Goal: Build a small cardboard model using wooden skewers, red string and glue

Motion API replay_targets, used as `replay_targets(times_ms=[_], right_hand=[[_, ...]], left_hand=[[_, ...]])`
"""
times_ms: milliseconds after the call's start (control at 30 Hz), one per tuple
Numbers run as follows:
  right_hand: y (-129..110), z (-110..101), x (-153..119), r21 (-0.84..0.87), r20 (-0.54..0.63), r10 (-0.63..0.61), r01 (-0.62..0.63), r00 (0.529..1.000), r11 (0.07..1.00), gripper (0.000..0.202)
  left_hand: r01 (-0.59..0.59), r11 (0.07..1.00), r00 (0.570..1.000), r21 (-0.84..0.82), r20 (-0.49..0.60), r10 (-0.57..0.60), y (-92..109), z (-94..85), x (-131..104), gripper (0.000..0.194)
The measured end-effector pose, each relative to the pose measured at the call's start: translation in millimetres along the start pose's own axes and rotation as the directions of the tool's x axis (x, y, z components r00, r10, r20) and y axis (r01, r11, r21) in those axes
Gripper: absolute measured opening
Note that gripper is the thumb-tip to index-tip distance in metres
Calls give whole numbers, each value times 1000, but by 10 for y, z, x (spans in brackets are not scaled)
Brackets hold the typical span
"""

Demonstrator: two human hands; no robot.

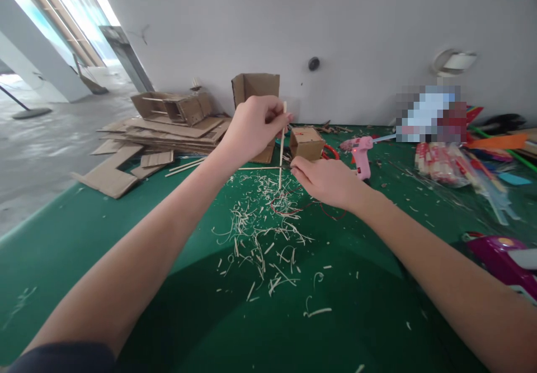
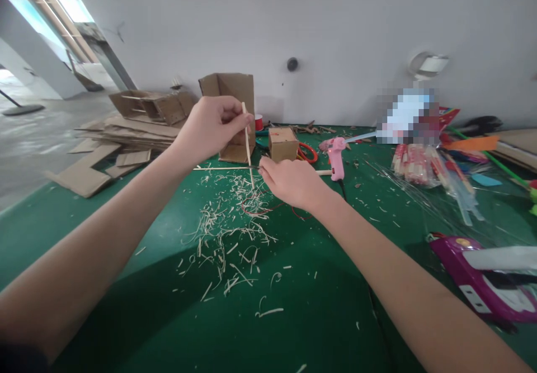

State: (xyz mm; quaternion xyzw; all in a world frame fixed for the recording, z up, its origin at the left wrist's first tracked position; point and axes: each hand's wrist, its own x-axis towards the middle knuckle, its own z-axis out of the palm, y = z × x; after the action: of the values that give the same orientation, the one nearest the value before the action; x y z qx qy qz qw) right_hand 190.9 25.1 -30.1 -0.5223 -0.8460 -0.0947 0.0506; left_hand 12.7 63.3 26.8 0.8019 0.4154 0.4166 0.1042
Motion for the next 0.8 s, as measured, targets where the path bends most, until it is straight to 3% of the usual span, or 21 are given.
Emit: replay_targets(times_ms=[300, 500, 667, 800], right_hand=[[-3, 274, -12, -101, -165, -13, -3, 986, 995, 44], [-39, 386, -36, -117, -80, -50, 41, 995, 992, 40], [-26, 425, -46, -54, -290, -1, -15, 957, 998, 44], [-35, 543, -35, 47, -315, 12, 3, 949, 999, 37]], left_hand=[[-11, 999, 1000, -31, -18, 11, -42, 50, 15, 25], [-11, 998, 1000, -70, -20, 10, -63, 71, 24, 28], [-14, 997, 1000, -73, -25, 12, -102, 69, 38, 29], [9, 995, 1000, -95, -22, -11, -114, 84, 34, 27]])
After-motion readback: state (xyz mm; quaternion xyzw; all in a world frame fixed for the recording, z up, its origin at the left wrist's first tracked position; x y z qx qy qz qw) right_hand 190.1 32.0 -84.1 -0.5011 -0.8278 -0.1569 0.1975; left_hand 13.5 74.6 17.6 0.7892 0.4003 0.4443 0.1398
